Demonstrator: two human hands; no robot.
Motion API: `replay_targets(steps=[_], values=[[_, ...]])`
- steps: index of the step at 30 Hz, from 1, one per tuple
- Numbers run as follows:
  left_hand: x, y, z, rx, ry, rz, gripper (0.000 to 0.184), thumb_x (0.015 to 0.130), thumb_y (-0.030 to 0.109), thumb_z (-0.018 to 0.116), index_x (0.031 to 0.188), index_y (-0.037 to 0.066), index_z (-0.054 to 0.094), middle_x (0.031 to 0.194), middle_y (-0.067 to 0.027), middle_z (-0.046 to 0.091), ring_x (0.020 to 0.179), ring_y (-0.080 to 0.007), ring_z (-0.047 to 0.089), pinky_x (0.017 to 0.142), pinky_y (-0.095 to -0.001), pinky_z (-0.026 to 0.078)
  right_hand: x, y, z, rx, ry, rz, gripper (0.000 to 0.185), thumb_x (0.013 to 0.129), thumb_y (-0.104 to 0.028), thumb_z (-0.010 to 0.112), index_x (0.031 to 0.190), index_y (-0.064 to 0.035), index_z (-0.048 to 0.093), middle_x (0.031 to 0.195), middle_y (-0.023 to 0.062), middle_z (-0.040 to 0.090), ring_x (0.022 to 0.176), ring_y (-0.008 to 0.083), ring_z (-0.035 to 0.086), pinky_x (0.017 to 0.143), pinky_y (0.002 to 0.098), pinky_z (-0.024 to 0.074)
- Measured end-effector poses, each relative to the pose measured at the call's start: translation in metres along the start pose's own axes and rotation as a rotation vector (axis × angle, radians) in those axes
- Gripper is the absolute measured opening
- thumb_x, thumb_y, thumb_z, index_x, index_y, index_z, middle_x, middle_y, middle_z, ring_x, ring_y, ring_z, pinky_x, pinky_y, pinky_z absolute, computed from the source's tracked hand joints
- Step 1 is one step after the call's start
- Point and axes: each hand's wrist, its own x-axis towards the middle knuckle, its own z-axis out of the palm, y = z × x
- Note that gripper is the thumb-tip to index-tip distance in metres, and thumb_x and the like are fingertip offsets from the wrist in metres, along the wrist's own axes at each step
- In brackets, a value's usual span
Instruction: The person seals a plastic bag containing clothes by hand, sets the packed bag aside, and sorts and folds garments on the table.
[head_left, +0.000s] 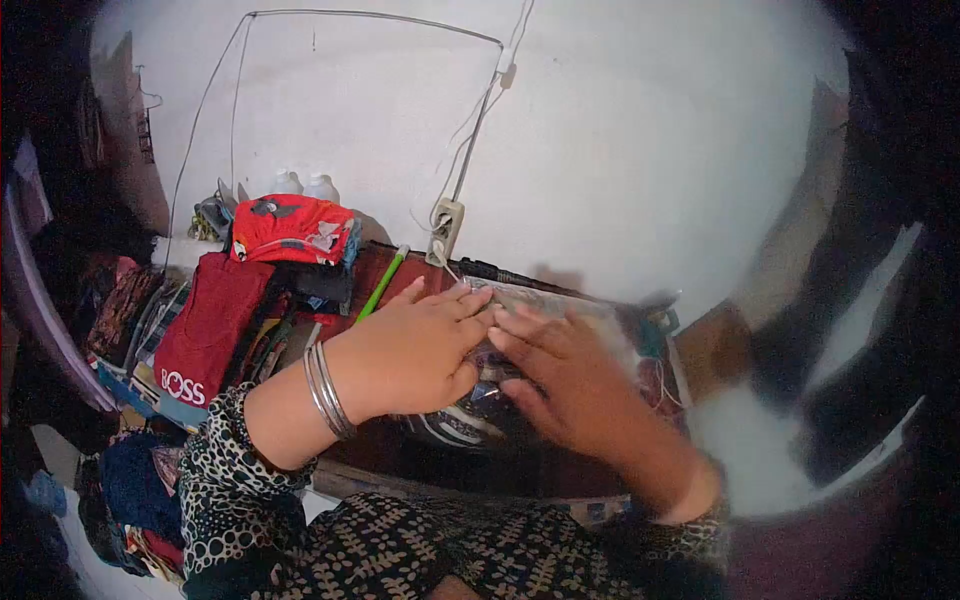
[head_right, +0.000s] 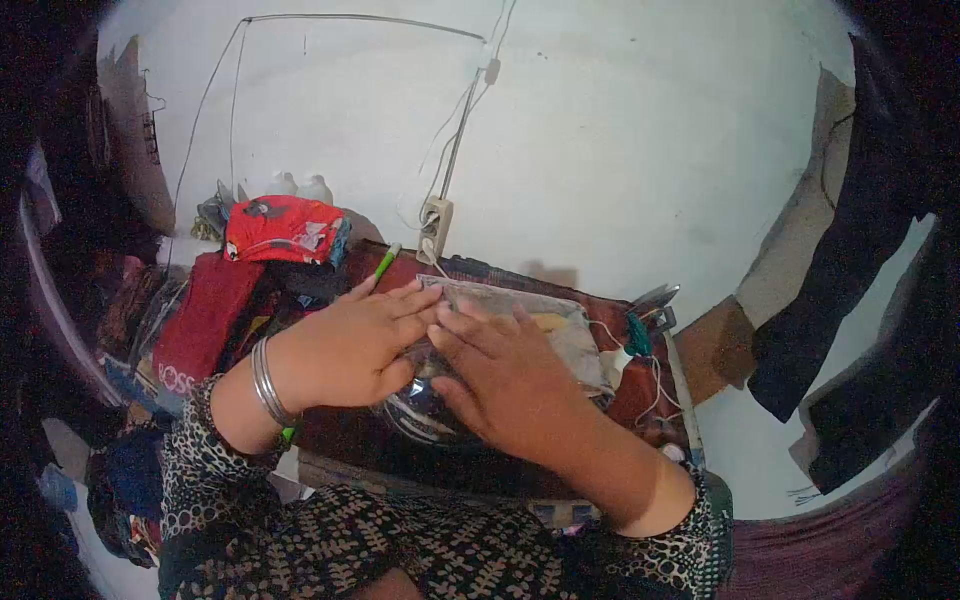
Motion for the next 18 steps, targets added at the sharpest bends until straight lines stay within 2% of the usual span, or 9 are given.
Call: replay_targets(steps=[1, 5, 7, 8, 9, 11, 12, 16, 18], values=[[0.000, 0.000, 0.000, 0.073, 0.015, 0.019, 0.054, 0.091, 0.027, 0.049, 0.137, -0.001, 0.042, 0.145, -0.0212, 0.039, 0.135, -0.0374, 0.036, 0.111, -0.0535, 0.025, -0.003, -0.001, 0.005, 0.018, 0.019, 0.022, 0.040, 0.089, -0.031, 0.058, 0.121, -0.0068, 0.058, 0.128, 0.0117, 0.054, 0.125, 0.0307, 0.048, 0.106, 0.0578, 0.0307], [0.002, -0.008, -0.012, 0.010, 0.003, 0.015, 0.052, 0.093, 0.032, 0.048, 0.134, 0.000, 0.046, 0.145, -0.0194, 0.039, 0.135, -0.0370, 0.036, 0.112, -0.0550, 0.023, -0.009, 0.009, 0.017, -0.063, 0.027, 0.007, 0.041, 0.088, -0.030, 0.059, 0.121, -0.0064, 0.058, 0.129, 0.0110, 0.054, 0.129, 0.0297, 0.045, 0.106, 0.0601, 0.0285], [0.014, -0.028, -0.015, -0.239, -0.037, 0.059, 0.046, 0.097, 0.035, 0.044, 0.126, 0.000, 0.054, 0.140, -0.0194, 0.046, 0.133, -0.0356, 0.040, 0.112, -0.0507, 0.025, -0.009, 0.010, 0.018, -0.074, 0.071, -0.007, 0.041, 0.088, -0.030, 0.059, 0.121, -0.0066, 0.058, 0.128, 0.0101, 0.054, 0.128, 0.0291, 0.045, 0.106, 0.0607, 0.0281], [0.030, -0.048, -0.002, -0.394, 0.081, 0.240, 0.039, 0.098, 0.031, 0.043, 0.113, 0.000, 0.062, 0.125, -0.0197, 0.058, 0.124, -0.0335, 0.050, 0.108, -0.0437, 0.033, -0.009, 0.011, 0.019, -0.069, 0.075, -0.002, 0.041, 0.088, -0.030, 0.059, 0.121, -0.0066, 0.058, 0.128, 0.0101, 0.054, 0.128, 0.0291, 0.045, 0.106, 0.0607, 0.0281], [0.037, -0.054, 0.003, -0.391, 0.075, 0.240, 0.039, 0.098, 0.031, 0.043, 0.113, 0.000, 0.062, 0.125, -0.0197, 0.058, 0.124, -0.0335, 0.050, 0.108, -0.0437, 0.033, -0.008, 0.012, 0.019, -0.061, 0.069, -0.009, 0.040, 0.088, -0.030, 0.059, 0.121, -0.0069, 0.058, 0.128, 0.0100, 0.055, 0.128, 0.0287, 0.046, 0.107, 0.0605, 0.0275], [0.050, -0.061, 0.011, -0.642, 0.152, 0.097, 0.035, 0.098, 0.026, 0.043, 0.101, 0.000, 0.065, 0.107, -0.0183, 0.065, 0.108, -0.0314, 0.059, 0.099, -0.0379, 0.042, -0.007, 0.014, 0.020, -0.055, 0.063, -0.018, 0.040, 0.088, -0.030, 0.060, 0.121, -0.0073, 0.058, 0.128, 0.0099, 0.055, 0.128, 0.0283, 0.046, 0.107, 0.0603, 0.0269], [0.058, -0.070, 0.018, -0.596, 0.221, 0.162, 0.031, 0.098, 0.023, 0.045, 0.091, 0.000, 0.065, 0.099, -0.0153, 0.065, 0.096, -0.0274, 0.061, 0.090, -0.0362, 0.046, -0.006, 0.014, 0.021, -0.052, 0.066, -0.015, 0.040, 0.088, -0.030, 0.060, 0.120, -0.0075, 0.059, 0.128, 0.0099, 0.055, 0.128, 0.0280, 0.046, 0.107, 0.0604, 0.0263], [0.077, -0.073, 0.021, -0.478, 0.219, 0.225, 0.031, 0.097, 0.021, 0.048, 0.082, -0.001, 0.064, 0.094, -0.0142, 0.065, 0.091, -0.0251, 0.061, 0.086, -0.0346, 0.046, -0.006, 0.013, 0.022, -0.035, 0.071, 0.007, 0.038, 0.088, -0.031, 0.060, 0.118, -0.0078, 0.060, 0.129, 0.0098, 0.055, 0.127, 0.0274, 0.047, 0.108, 0.0606, 0.0246], [0.078, -0.064, 0.026, -0.778, 0.209, 0.305, 0.032, 0.096, 0.021, 0.052, 0.075, -0.001, 0.062, 0.088, -0.0131, 0.065, 0.088, -0.0233, 0.061, 0.083, -0.0336, 0.047, -0.008, 0.013, 0.022, -0.012, 0.049, 0.019, 0.039, 0.087, -0.027, 0.058, 0.123, -0.0094, 0.057, 0.131, 0.0092, 0.054, 0.129, 0.0273, 0.045, 0.110, 0.0601, 0.0201]])
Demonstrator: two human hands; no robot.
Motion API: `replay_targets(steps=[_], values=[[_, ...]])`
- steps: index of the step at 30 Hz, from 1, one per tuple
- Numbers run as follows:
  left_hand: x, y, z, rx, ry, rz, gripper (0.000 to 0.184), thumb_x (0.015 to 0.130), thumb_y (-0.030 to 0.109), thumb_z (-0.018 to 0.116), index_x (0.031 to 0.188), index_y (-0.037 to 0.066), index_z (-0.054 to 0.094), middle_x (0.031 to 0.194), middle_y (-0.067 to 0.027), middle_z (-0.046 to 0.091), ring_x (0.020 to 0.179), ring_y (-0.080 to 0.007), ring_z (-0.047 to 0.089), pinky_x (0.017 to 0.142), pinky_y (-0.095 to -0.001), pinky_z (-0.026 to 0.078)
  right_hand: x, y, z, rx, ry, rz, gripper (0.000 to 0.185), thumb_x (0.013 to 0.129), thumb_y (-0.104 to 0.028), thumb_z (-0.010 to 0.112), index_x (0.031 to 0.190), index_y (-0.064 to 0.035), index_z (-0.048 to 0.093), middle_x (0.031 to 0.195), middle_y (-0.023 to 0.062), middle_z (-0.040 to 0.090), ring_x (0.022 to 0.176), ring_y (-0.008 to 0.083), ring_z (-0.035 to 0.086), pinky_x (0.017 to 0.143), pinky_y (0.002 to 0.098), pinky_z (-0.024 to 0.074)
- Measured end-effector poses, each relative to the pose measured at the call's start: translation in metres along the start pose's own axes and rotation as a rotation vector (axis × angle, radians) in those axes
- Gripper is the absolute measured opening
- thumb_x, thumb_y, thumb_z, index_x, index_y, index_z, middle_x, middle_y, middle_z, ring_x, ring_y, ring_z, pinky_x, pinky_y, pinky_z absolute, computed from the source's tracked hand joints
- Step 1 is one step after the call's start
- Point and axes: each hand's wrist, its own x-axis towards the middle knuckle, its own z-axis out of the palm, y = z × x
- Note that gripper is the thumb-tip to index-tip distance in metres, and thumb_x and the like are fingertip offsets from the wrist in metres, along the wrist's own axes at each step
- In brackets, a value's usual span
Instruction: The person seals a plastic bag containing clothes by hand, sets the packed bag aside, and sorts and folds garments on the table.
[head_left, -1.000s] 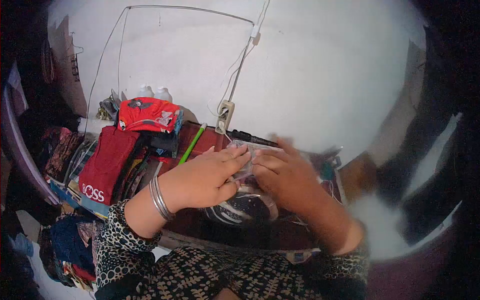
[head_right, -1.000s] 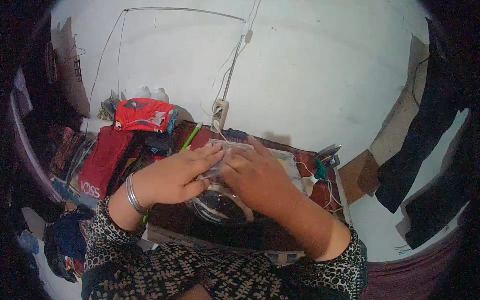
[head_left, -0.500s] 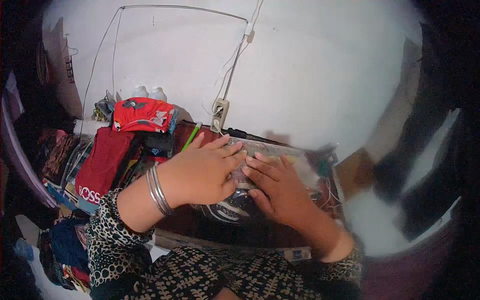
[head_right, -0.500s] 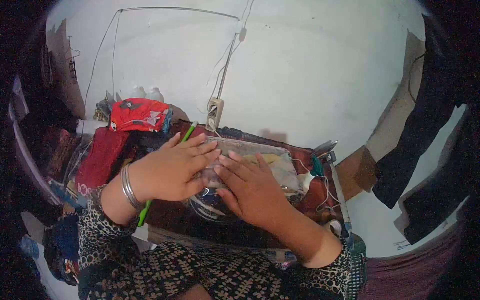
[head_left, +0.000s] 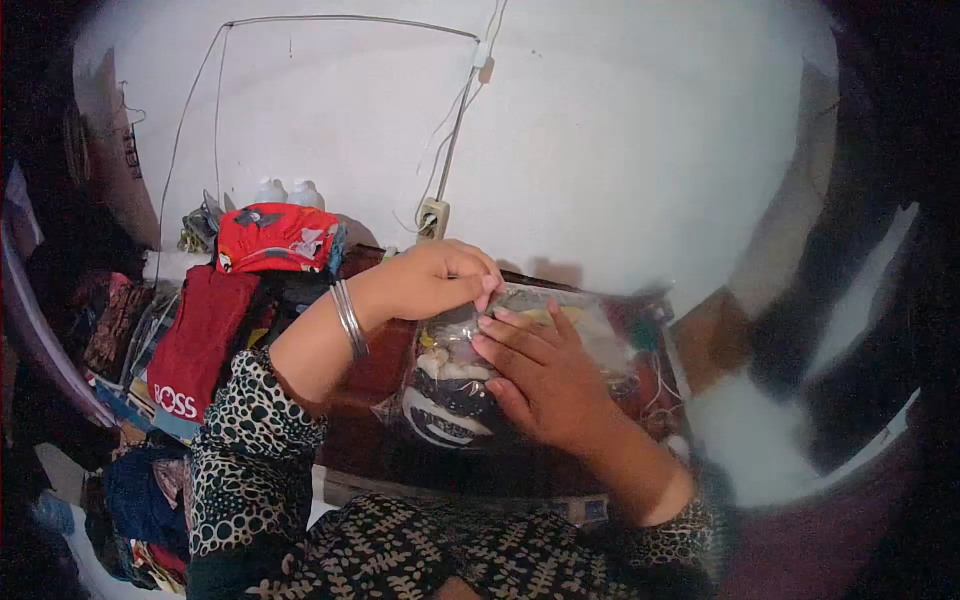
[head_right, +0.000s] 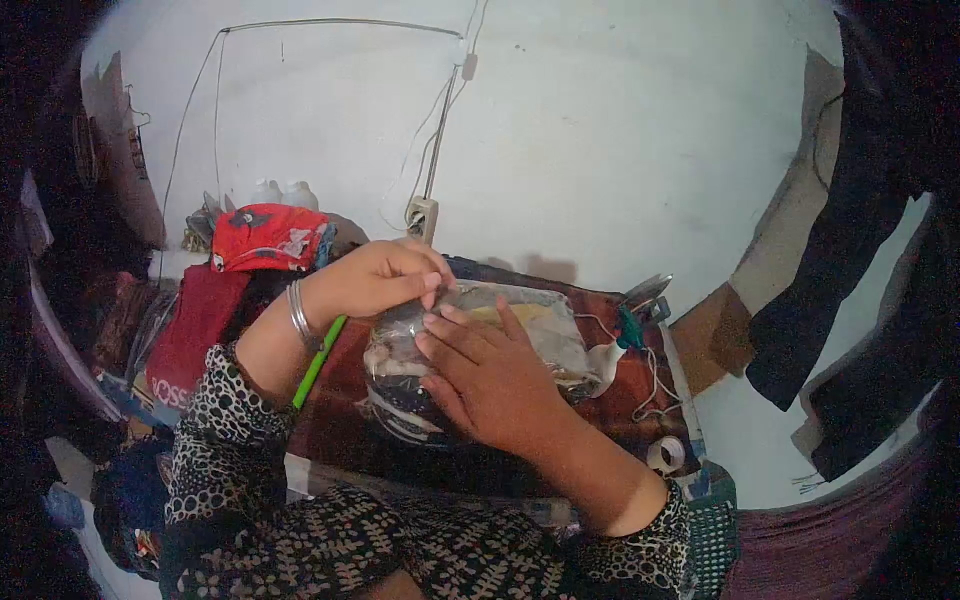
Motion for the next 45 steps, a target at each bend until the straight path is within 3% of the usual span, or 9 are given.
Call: replay_targets(steps=[10, 18, 19, 21, 22, 24, 27, 33, 45], values=[[0.013, 0.006, -0.008, 0.435, -0.043, -0.095, 0.041, 0.093, 0.032, 0.057, 0.066, 0.002, 0.064, 0.075, -0.0126, 0.065, 0.081, -0.0273, 0.062, 0.081, -0.0413, 0.045, 0.001, 0.004, 0.000, 0.053, -0.009, -0.018, 0.039, 0.087, -0.023, 0.056, 0.124, -0.0110, 0.056, 0.132, 0.0072, 0.054, 0.130, 0.0251, 0.045, 0.112, 0.0599, 0.0148], [0.034, 0.026, -0.001, 1.108, -0.156, -0.659, 0.048, 0.088, 0.051, 0.054, 0.072, 0.009, 0.069, 0.080, -0.0088, 0.067, 0.083, -0.0309, 0.062, 0.080, -0.0509, 0.042, 0.009, 0.013, 0.003, 0.038, 0.036, 0.002, 0.033, 0.089, -0.024, 0.056, 0.118, -0.0085, 0.059, 0.125, 0.0086, 0.059, 0.125, 0.0257, 0.049, 0.110, 0.0605, 0.0196], [0.031, 0.023, 0.000, 1.107, -0.159, -0.660, 0.048, 0.088, 0.051, 0.054, 0.072, 0.009, 0.069, 0.080, -0.0088, 0.067, 0.083, -0.0309, 0.062, 0.080, -0.0509, 0.042, 0.009, 0.014, 0.004, 0.017, 0.077, -0.002, 0.033, 0.090, -0.028, 0.058, 0.114, -0.0068, 0.061, 0.121, 0.0094, 0.060, 0.122, 0.0263, 0.052, 0.108, 0.0610, 0.0245], [0.016, 0.014, 0.001, 1.070, 0.293, -0.192, 0.043, 0.087, 0.048, 0.058, 0.082, 0.007, 0.071, 0.084, -0.0121, 0.067, 0.081, -0.0313, 0.063, 0.082, -0.0487, 0.044, 0.007, 0.016, 0.004, 0.026, 0.076, -0.012, 0.031, 0.090, -0.027, 0.057, 0.114, -0.0070, 0.062, 0.121, 0.0092, 0.060, 0.122, 0.0263, 0.052, 0.108, 0.0607, 0.0250], [0.008, 0.022, -0.002, 1.073, 0.288, -0.186, 0.043, 0.087, 0.048, 0.058, 0.082, 0.007, 0.071, 0.084, -0.0121, 0.067, 0.081, -0.0313, 0.063, 0.082, -0.0487, 0.044, 0.007, 0.017, 0.005, 0.033, 0.077, -0.023, 0.030, 0.090, -0.027, 0.057, 0.113, -0.0073, 0.062, 0.121, 0.0091, 0.061, 0.121, 0.0262, 0.052, 0.108, 0.0605, 0.0254], [-0.010, 0.043, -0.010, 0.215, 0.131, -0.222, 0.044, 0.082, 0.048, 0.065, 0.093, 0.006, 0.071, 0.093, -0.0151, 0.068, 0.095, -0.0314, 0.064, 0.089, -0.0443, 0.046, 0.004, 0.018, 0.006, 0.034, 0.096, -0.025, 0.030, 0.090, -0.026, 0.057, 0.113, -0.0074, 0.062, 0.121, 0.0089, 0.061, 0.121, 0.0261, 0.052, 0.108, 0.0603, 0.0256], [-0.038, 0.045, -0.005, 0.111, -0.036, 0.025, 0.051, 0.073, 0.046, 0.074, 0.103, 0.005, 0.069, 0.108, -0.0163, 0.067, 0.112, -0.0315, 0.059, 0.096, -0.0397, 0.045, 0.002, 0.019, 0.007, 0.040, 0.092, -0.019, 0.030, 0.089, -0.022, 0.056, 0.115, -0.0088, 0.061, 0.124, 0.0080, 0.059, 0.123, 0.0253, 0.051, 0.110, 0.0599, 0.0225], [-0.043, 0.055, 0.005, 0.424, -0.064, 0.030, 0.076, 0.058, 0.039, 0.086, 0.121, 0.005, 0.060, 0.123, -0.0156, 0.061, 0.120, -0.0325, 0.054, 0.101, -0.0404, 0.043, 0.007, 0.031, 0.012, 0.000, 0.224, -0.094, 0.030, 0.086, -0.025, 0.060, 0.110, -0.0074, 0.062, 0.114, 0.0089, 0.062, 0.116, 0.0265, 0.054, 0.107, 0.0599, 0.0279], [-0.035, 0.057, 0.007, 0.488, -0.088, -0.061, 0.063, 0.063, 0.025, 0.082, 0.118, 0.005, 0.061, 0.120, -0.0144, 0.062, 0.117, -0.0317, 0.055, 0.098, -0.0396, 0.045, 0.010, -0.012, 0.018, 0.089, 0.357, -0.012, 0.037, 0.073, -0.024, 0.070, 0.104, -0.0045, 0.064, 0.104, 0.0107, 0.057, 0.096, 0.0304, 0.051, 0.087, 0.0467, 0.0392]])
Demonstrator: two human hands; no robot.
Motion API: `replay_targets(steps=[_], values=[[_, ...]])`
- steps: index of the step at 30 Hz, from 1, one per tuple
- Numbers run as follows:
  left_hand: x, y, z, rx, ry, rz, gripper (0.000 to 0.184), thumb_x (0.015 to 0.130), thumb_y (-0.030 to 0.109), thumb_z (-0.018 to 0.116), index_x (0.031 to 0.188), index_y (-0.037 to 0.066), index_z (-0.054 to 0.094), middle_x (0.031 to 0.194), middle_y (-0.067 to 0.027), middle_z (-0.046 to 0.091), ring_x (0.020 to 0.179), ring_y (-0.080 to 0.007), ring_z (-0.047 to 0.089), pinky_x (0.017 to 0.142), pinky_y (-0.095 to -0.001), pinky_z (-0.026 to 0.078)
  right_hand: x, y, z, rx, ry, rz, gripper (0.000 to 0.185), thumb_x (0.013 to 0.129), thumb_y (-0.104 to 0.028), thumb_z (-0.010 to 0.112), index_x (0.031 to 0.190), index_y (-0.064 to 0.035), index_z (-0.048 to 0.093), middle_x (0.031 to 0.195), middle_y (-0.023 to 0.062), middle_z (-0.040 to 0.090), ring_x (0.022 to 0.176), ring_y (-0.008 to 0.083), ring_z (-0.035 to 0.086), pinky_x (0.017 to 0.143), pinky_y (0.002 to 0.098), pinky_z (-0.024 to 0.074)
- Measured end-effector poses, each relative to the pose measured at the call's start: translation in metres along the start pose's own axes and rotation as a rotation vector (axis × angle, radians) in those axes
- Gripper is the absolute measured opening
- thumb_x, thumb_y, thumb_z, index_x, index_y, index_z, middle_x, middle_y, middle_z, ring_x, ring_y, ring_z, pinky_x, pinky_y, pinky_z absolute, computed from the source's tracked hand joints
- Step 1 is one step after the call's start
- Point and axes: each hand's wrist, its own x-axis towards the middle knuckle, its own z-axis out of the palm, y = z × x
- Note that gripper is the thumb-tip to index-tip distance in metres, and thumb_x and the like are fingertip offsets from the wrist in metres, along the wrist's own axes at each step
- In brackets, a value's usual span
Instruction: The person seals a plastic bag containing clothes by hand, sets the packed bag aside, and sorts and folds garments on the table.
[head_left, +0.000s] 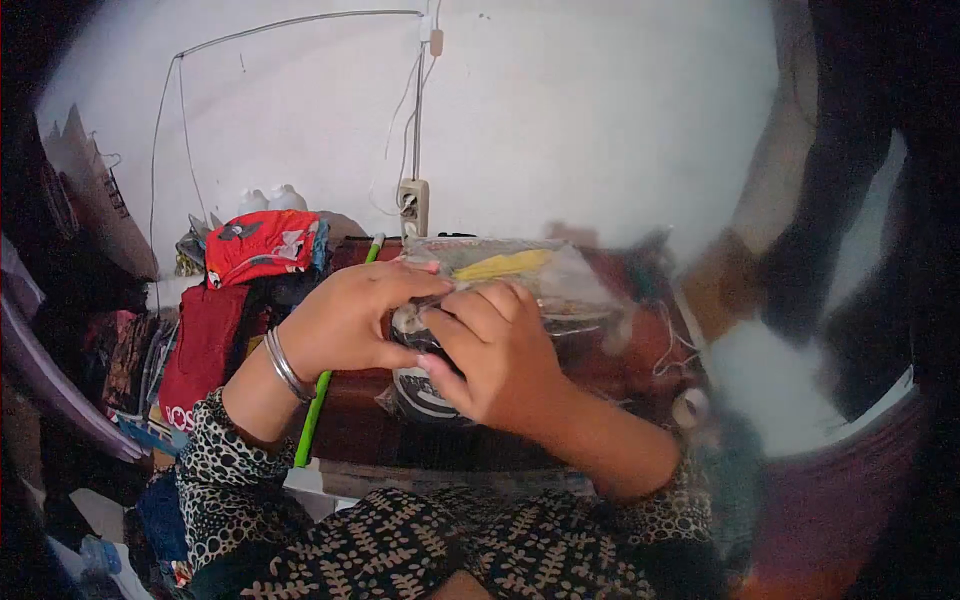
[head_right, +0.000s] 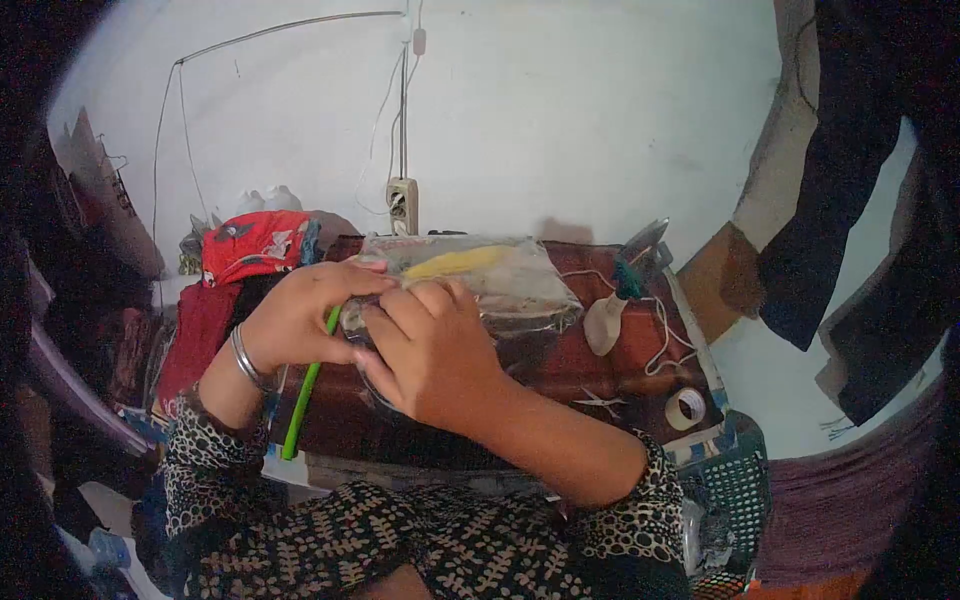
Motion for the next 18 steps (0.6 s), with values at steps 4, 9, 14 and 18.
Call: replay_targets(steps=[4, 9, 14, 18], values=[[-0.001, -0.009, 0.002, 0.015, -0.039, 0.069, 0.067, 0.062, 0.025, 0.084, 0.121, 0.007, 0.060, 0.125, -0.0113, 0.061, 0.122, -0.0298, 0.053, 0.106, -0.0440, 0.039, -0.007, 0.006, 0.000, 0.054, 0.059, -0.090, 0.035, 0.076, -0.026, 0.069, 0.103, -0.0051, 0.063, 0.102, 0.0085, 0.058, 0.096, 0.0277, 0.053, 0.091, 0.0468, 0.0381], [0.008, 0.003, -0.003, 0.165, -0.116, 0.041, 0.059, 0.067, 0.026, 0.080, 0.119, 0.007, 0.061, 0.127, -0.0106, 0.060, 0.124, -0.0312, 0.052, 0.109, -0.0472, 0.034, -0.044, 0.016, -0.029, 0.125, -0.022, -0.245, 0.039, 0.075, -0.026, 0.069, 0.111, -0.0111, 0.065, 0.119, 0.0084, 0.060, 0.115, 0.0269, 0.054, 0.098, 0.0477, 0.0389], [0.015, 0.012, -0.002, 0.398, -0.207, -0.070, 0.057, 0.066, 0.021, 0.079, 0.118, 0.008, 0.059, 0.125, -0.0087, 0.060, 0.125, -0.0307, 0.050, 0.107, -0.0497, 0.035, -0.133, 0.093, -0.091, -0.056, 0.038, 0.022, 0.033, 0.075, -0.021, 0.072, 0.106, -0.0098, 0.066, 0.111, 0.0121, 0.063, 0.101, 0.0333, 0.060, 0.089, 0.0482, 0.0461], [0.006, 0.016, -0.001, 0.663, -0.263, -0.174, 0.064, 0.059, 0.011, 0.077, 0.120, 0.009, 0.057, 0.127, -0.0079, 0.059, 0.125, -0.0306, 0.049, 0.107, -0.0482, 0.035, -0.256, 0.180, -0.134, -0.213, 0.262, 0.674, 0.024, 0.081, -0.019, 0.069, 0.099, -0.0038, 0.069, 0.101, 0.0148, 0.066, 0.099, 0.0307, 0.061, 0.089, 0.0396, 0.0469]])
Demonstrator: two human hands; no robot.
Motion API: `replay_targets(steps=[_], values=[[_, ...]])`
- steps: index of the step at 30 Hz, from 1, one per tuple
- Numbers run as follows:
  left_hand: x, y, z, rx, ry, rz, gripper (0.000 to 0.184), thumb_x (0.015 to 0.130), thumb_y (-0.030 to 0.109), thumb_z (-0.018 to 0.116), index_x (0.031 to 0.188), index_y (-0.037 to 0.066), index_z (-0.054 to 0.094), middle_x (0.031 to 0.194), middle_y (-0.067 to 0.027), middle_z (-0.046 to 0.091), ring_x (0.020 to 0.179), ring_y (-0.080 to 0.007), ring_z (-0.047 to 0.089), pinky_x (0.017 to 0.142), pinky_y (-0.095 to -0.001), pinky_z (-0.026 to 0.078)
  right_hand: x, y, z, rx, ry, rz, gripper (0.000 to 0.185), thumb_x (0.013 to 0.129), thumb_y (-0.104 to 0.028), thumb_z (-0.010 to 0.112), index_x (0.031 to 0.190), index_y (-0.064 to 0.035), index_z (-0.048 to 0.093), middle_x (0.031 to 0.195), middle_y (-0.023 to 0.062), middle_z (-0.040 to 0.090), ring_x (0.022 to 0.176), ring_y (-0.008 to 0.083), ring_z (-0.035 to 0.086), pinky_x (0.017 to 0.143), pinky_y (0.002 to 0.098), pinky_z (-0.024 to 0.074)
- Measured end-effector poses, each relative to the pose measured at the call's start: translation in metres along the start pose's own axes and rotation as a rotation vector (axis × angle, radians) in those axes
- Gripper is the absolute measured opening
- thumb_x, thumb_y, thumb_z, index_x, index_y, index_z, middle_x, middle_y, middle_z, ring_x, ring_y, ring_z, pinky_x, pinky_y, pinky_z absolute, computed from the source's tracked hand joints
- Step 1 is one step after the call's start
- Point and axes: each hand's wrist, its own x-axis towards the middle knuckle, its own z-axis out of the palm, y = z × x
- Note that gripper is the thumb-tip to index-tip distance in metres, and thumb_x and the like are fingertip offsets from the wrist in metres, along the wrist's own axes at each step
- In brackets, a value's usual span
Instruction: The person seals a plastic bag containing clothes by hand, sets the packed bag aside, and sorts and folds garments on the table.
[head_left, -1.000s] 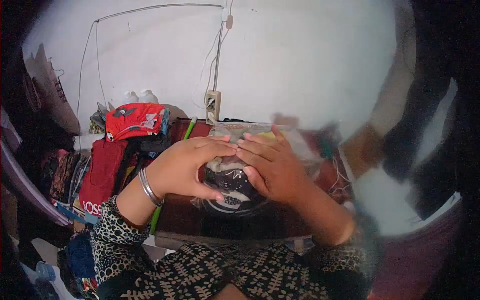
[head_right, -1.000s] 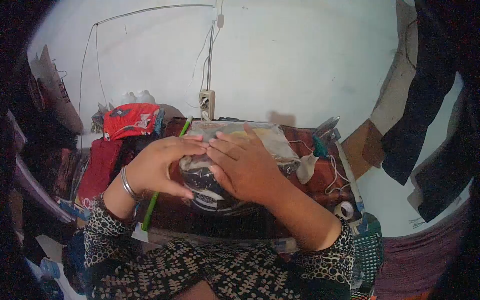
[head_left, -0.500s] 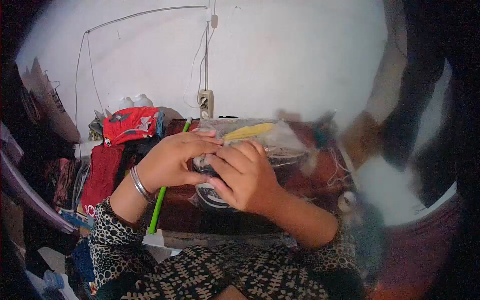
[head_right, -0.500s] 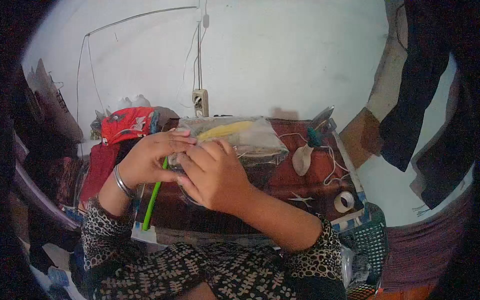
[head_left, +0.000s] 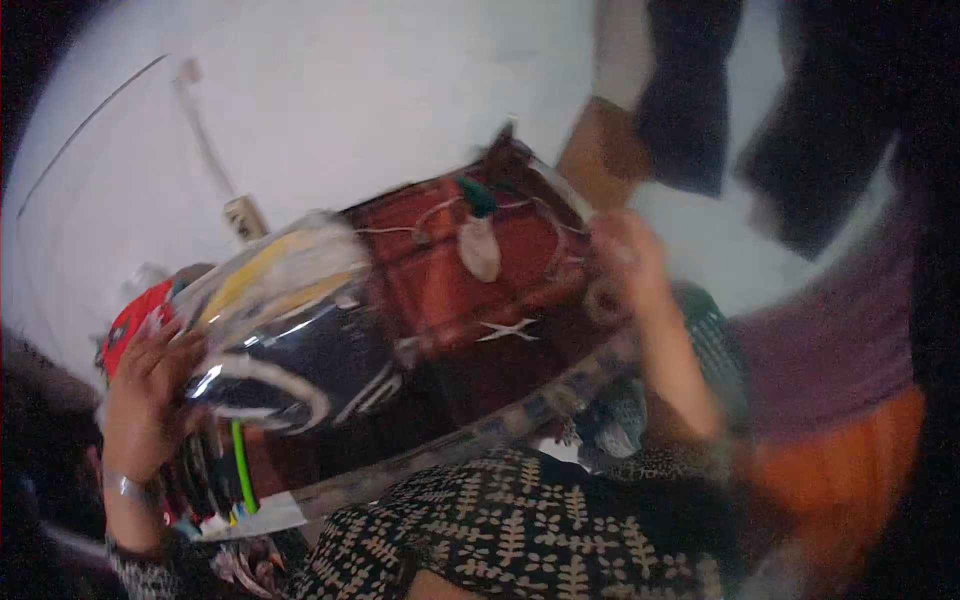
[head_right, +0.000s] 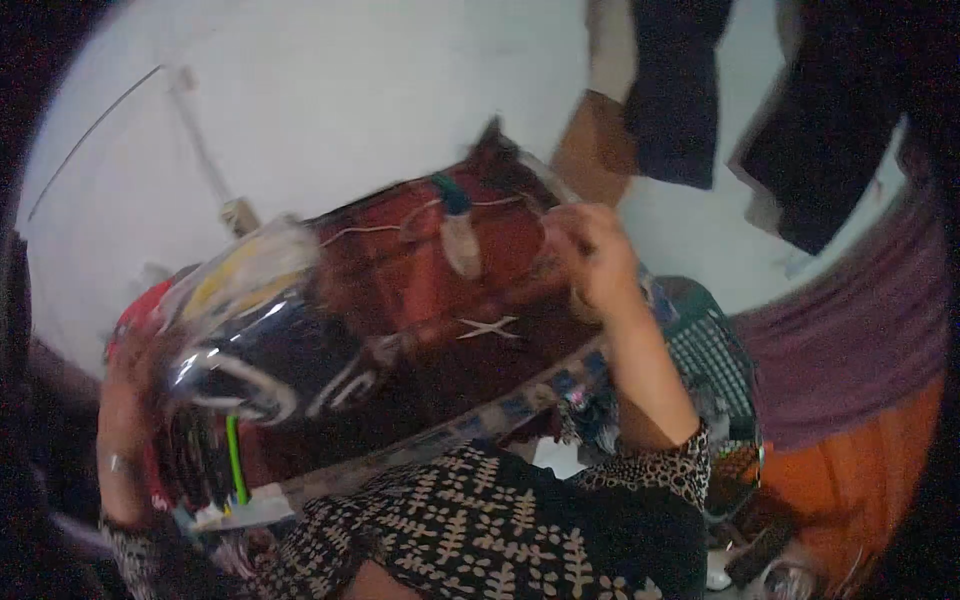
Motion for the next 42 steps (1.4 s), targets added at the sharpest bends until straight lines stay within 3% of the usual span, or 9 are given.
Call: replay_targets(steps=[4, 20, 25, 28, 30, 32, 33, 36, 42], values=[[-0.036, -0.014, 0.011, 0.030, -0.051, -0.100, 0.065, 0.054, 0.003, 0.075, 0.117, 0.007, 0.058, 0.130, -0.0089, 0.057, 0.126, -0.0337, 0.047, 0.107, -0.0477, 0.035, -0.070, 0.110, -0.047, -0.103, 0.154, 0.692, 0.030, 0.084, -0.026, 0.067, 0.101, -0.0010, 0.069, 0.105, 0.0164, 0.067, 0.100, 0.0297, 0.063, 0.088, 0.0371, 0.0474], [-0.082, -0.101, -0.012, 0.276, -0.053, 0.045, 0.041, 0.076, 0.016, 0.059, 0.116, 0.005, 0.058, 0.128, -0.0143, 0.056, 0.128, -0.0357, 0.044, 0.113, -0.0546, 0.026, -0.221, 0.279, -0.084, -0.073, -0.487, 1.222, 0.062, 0.092, -0.059, 0.041, 0.120, -0.0086, 0.063, 0.129, 0.0201, 0.057, 0.124, 0.0321, 0.050, 0.103, 0.0436, 0.0390], [-0.084, -0.103, -0.007, 0.253, -0.054, -0.017, 0.045, 0.075, 0.016, 0.060, 0.119, 0.006, 0.059, 0.129, -0.0149, 0.055, 0.130, -0.0358, 0.043, 0.113, -0.0540, 0.027, -0.239, 0.297, -0.076, -0.426, -0.573, 1.007, 0.046, 0.091, -0.045, 0.046, 0.107, -0.0062, 0.067, 0.111, 0.0171, 0.063, 0.104, 0.0323, 0.058, 0.088, 0.0432, 0.0457], [-0.087, -0.097, -0.003, -0.697, 0.227, -0.800, 0.052, 0.067, 0.010, 0.061, 0.119, 0.006, 0.059, 0.129, -0.0129, 0.057, 0.129, -0.0351, 0.044, 0.112, -0.0520, 0.030, -0.243, 0.313, -0.076, -0.906, -0.698, 0.525, 0.038, 0.090, -0.036, 0.049, 0.099, -0.0048, 0.069, 0.101, 0.0152, 0.067, 0.092, 0.0323, 0.063, 0.079, 0.0429, 0.0498], [-0.090, -0.110, -0.011, 0.074, -0.032, -0.220, 0.059, 0.062, 0.007, 0.064, 0.121, 0.008, 0.059, 0.129, -0.0099, 0.058, 0.128, -0.0343, 0.046, 0.110, -0.0499, 0.032, -0.227, 0.307, -0.083, -1.099, -0.622, 0.358, 0.033, 0.090, -0.030, 0.051, 0.094, -0.0038, 0.070, 0.094, 0.0140, 0.070, 0.084, 0.0324, 0.066, 0.073, 0.0427, 0.0525], [-0.083, -0.101, -0.013, 0.355, -0.084, 0.010, 0.065, 0.057, 0.005, 0.069, 0.121, 0.010, 0.059, 0.130, -0.0071, 0.058, 0.126, -0.0338, 0.047, 0.109, -0.0484, 0.034, -0.179, 0.244, -0.096, -0.864, -0.359, 0.751, 0.033, 0.084, -0.031, 0.060, 0.091, -0.0004, 0.070, 0.098, 0.0189, 0.068, 0.092, 0.0384, 0.063, 0.084, 0.0443, 0.0490], [-0.077, -0.088, -0.018, 0.256, -0.107, -0.034, 0.068, 0.054, 0.006, 0.072, 0.120, 0.010, 0.060, 0.129, -0.0074, 0.058, 0.126, -0.0339, 0.048, 0.109, -0.0482, 0.035, -0.201, 0.300, -0.098, -1.022, -0.418, 0.467, 0.034, 0.080, -0.030, 0.065, 0.093, 0.0004, 0.069, 0.093, 0.0181, 0.069, 0.088, 0.0351, 0.064, 0.086, 0.0406, 0.0476], [-0.057, -0.064, -0.031, 0.006, -0.091, -0.019, 0.068, 0.052, 0.007, 0.078, 0.117, 0.010, 0.060, 0.127, -0.0086, 0.059, 0.124, -0.0342, 0.049, 0.107, -0.0474, 0.037, -0.168, 0.249, -0.105, -0.199, -0.036, 0.779, 0.023, 0.085, -0.023, 0.067, 0.090, -0.0005, 0.068, 0.075, 0.0053, 0.061, 0.070, 0.0176, 0.055, 0.064, 0.0306, 0.0422], [-0.013, -0.046, -0.028, -0.295, 0.090, 0.203, 0.058, 0.062, 0.012, 0.080, 0.117, 0.009, 0.061, 0.123, -0.0092, 0.061, 0.124, -0.0308, 0.050, 0.105, -0.0456, 0.038, -0.043, -0.006, -0.063, 0.470, -0.063, 0.774, 0.025, 0.091, -0.023, 0.064, 0.103, -0.0011, 0.065, 0.070, -0.0013, 0.055, 0.061, 0.0078, 0.049, 0.053, 0.0228, 0.0381]])
